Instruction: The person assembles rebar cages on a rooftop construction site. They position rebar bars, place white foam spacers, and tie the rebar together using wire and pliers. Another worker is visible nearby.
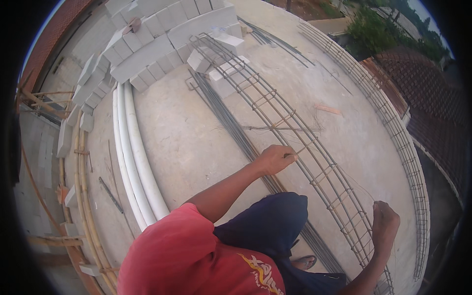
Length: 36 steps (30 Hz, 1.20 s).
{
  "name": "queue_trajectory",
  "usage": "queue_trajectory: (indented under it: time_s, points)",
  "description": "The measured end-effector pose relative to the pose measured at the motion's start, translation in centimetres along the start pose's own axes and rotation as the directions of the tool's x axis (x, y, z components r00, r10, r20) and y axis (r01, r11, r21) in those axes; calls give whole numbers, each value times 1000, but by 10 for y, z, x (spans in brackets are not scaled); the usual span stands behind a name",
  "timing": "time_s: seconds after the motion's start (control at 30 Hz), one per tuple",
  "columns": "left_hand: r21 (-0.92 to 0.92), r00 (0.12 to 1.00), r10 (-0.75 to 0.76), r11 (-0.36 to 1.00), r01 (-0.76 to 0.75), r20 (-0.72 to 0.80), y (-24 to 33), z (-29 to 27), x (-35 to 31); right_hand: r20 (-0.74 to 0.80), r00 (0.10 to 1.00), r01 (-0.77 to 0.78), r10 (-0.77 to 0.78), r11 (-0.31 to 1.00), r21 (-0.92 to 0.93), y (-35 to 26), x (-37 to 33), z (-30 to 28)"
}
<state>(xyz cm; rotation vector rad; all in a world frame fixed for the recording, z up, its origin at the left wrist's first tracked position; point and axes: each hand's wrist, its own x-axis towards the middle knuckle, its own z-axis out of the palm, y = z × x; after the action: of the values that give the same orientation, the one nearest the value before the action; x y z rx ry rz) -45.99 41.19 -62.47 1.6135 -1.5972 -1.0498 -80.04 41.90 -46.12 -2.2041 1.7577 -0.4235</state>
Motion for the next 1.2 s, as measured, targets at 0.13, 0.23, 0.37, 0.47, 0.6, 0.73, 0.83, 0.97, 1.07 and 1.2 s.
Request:
queue_trajectory:
  time_s: [0.13,0.23,0.37,0.47,0.6,0.73,0.83,0.97,1.07,1.2]
  points:
    - [-188,849,-154,941,283,506,-52,48,-37,-38,999,5,-5,1000,7,3,-2,-13]
    - [-392,748,-212,745,540,628,-77,75,-40,-37,999,-6,6,1000,5,2,-7,-15]
    - [-461,722,-160,673,578,673,-78,86,-30,-22,999,-46,47,998,40,-2,-17,-11]
    - [-322,716,-141,822,470,684,-67,90,-15,-18,999,-28,29,999,29,4,-27,-10]
    - [-578,839,-83,687,439,539,-28,78,-8,-21,1000,-17,17,1000,19,4,-38,-13]
    - [-282,835,379,917,-282,399,62,46,-55,-67,998,14,-13,1000,11,23,-46,-4]
    - [-277,653,481,875,-397,585,97,18,-132,-59,998,31,-28,998,47,20,-46,5]
    - [191,389,18,851,-490,921,77,-18,-174,-56,993,107,-103,992,70,7,-47,13]
    - [131,786,401,849,-511,471,87,-38,-168,-66,961,274,-270,960,64,-22,-51,22]
    - [176,663,739,641,-747,121,144,-3,-121,19,858,513,-513,858,-22,-73,-60,22]
